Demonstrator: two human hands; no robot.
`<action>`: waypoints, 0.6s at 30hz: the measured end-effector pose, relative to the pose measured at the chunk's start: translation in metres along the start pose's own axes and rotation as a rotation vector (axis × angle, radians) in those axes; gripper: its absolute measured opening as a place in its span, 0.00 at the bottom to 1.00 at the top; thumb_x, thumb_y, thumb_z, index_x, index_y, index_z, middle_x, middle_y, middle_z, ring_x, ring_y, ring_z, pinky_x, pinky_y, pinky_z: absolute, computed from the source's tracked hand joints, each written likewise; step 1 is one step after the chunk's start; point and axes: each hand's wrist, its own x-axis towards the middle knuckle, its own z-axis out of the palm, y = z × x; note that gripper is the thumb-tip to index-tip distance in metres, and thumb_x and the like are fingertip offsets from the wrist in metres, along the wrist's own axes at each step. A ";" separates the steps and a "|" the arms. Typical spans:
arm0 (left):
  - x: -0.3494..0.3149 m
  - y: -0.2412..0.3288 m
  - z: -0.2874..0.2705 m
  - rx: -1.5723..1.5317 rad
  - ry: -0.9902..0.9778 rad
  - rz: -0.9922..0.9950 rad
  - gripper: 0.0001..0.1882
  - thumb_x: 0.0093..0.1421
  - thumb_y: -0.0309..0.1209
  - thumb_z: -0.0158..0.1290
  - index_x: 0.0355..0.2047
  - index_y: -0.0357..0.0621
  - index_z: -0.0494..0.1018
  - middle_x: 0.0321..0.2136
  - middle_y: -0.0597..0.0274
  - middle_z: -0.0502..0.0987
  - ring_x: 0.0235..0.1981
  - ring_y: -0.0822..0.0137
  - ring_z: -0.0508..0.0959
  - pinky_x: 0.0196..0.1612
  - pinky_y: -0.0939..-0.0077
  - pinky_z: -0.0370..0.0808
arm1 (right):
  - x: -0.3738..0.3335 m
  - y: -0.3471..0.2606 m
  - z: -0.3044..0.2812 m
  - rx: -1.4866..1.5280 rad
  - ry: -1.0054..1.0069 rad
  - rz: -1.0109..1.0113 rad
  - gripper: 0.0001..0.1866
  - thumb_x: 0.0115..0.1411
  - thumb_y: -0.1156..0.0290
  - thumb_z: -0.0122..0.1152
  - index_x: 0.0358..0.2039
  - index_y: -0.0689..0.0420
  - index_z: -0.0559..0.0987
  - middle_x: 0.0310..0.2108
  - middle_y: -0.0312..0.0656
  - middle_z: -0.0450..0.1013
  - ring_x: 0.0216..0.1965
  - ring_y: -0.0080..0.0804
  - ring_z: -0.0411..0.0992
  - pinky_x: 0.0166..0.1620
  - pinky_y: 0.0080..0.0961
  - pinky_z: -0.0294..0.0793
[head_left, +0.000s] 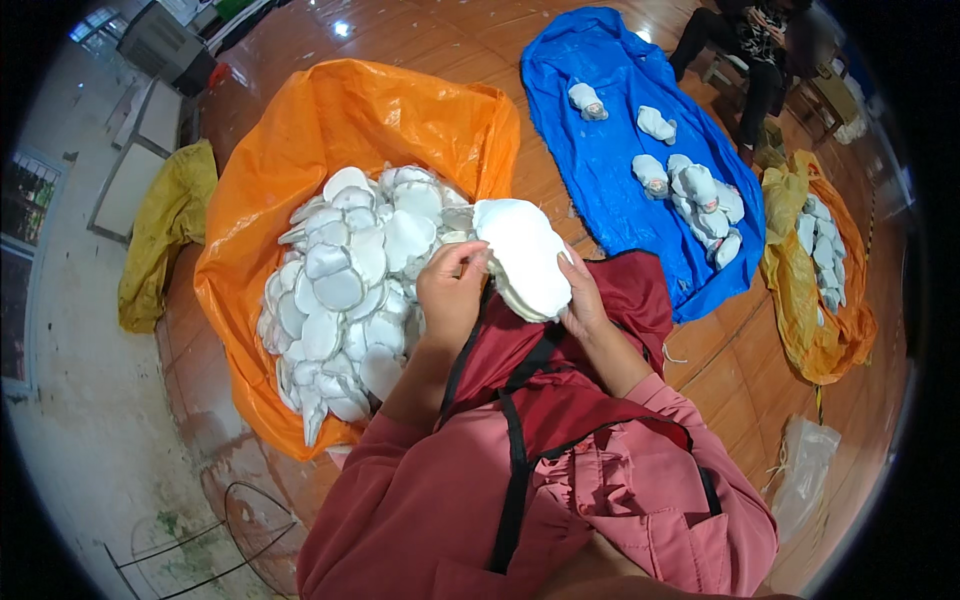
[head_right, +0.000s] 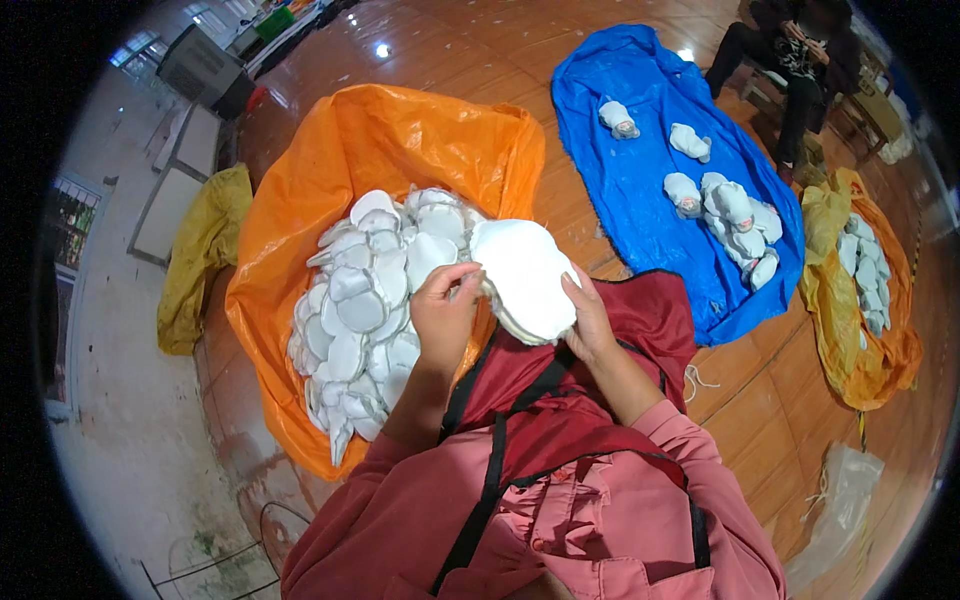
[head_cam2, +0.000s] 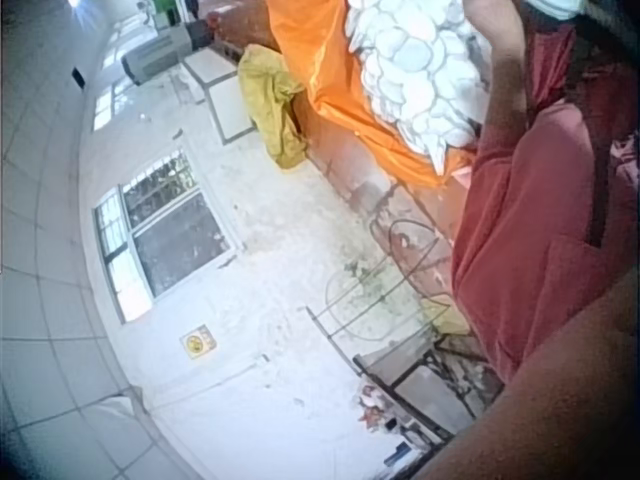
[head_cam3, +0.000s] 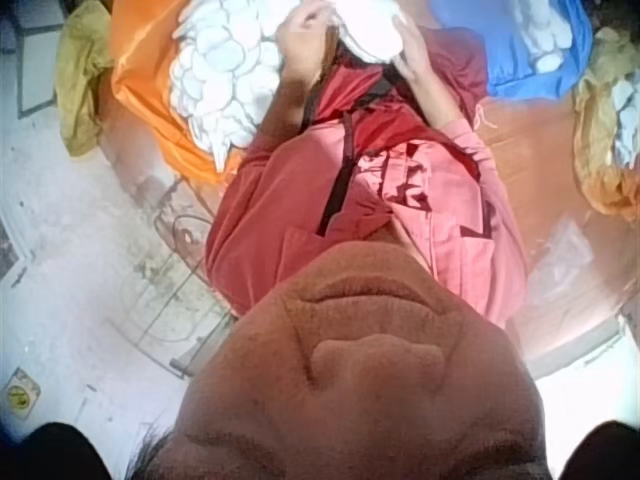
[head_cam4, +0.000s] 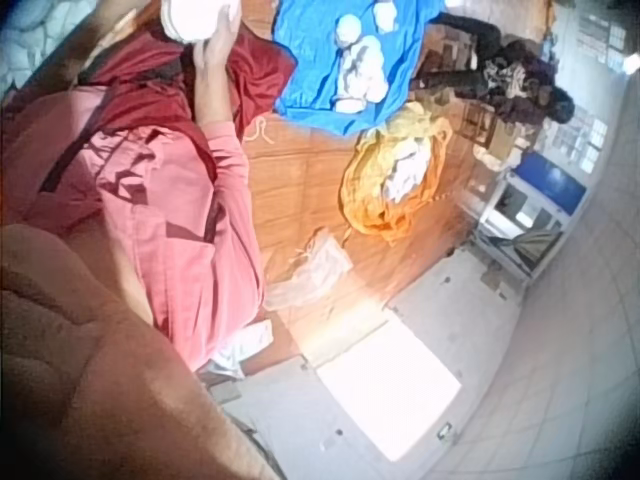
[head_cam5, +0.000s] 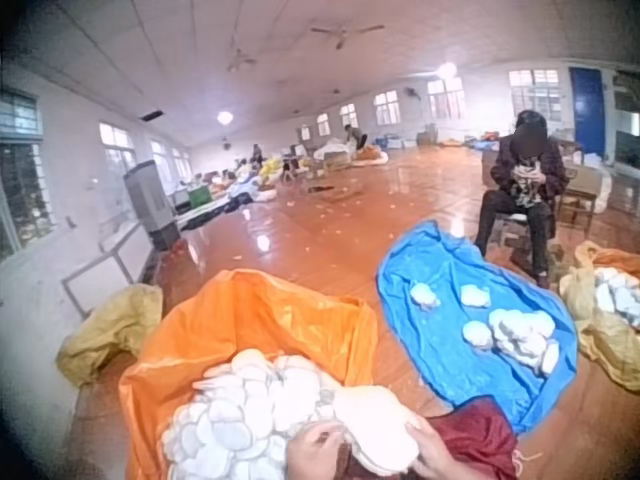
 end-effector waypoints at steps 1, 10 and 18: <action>0.000 0.005 -0.002 -0.120 0.033 -0.071 0.07 0.57 0.24 0.61 0.36 0.36 0.79 0.31 0.65 0.79 0.32 0.74 0.76 0.38 0.81 0.72 | 0.002 0.002 -0.003 0.053 -0.013 0.010 0.27 0.68 0.65 0.50 0.64 0.61 0.60 0.58 0.48 0.66 0.57 0.38 0.69 0.56 0.33 0.73; 0.002 0.013 -0.002 -0.575 0.090 -0.223 0.09 0.58 0.20 0.59 0.39 0.33 0.76 0.33 0.63 0.78 0.35 0.76 0.75 0.41 0.85 0.71 | -0.003 0.025 -0.018 0.832 -0.303 0.598 0.09 0.68 0.68 0.44 0.41 0.61 0.65 0.29 0.39 0.60 0.21 0.21 0.59 0.21 0.15 0.62; 0.008 -0.004 0.021 -0.579 -0.012 -0.130 0.09 0.59 0.17 0.56 0.41 0.33 0.75 0.34 0.63 0.78 0.36 0.76 0.77 0.41 0.84 0.73 | -0.008 0.036 -0.014 0.659 -0.421 0.672 0.11 0.70 0.63 0.42 0.38 0.58 0.66 0.26 0.36 0.61 0.17 0.18 0.57 0.17 0.14 0.59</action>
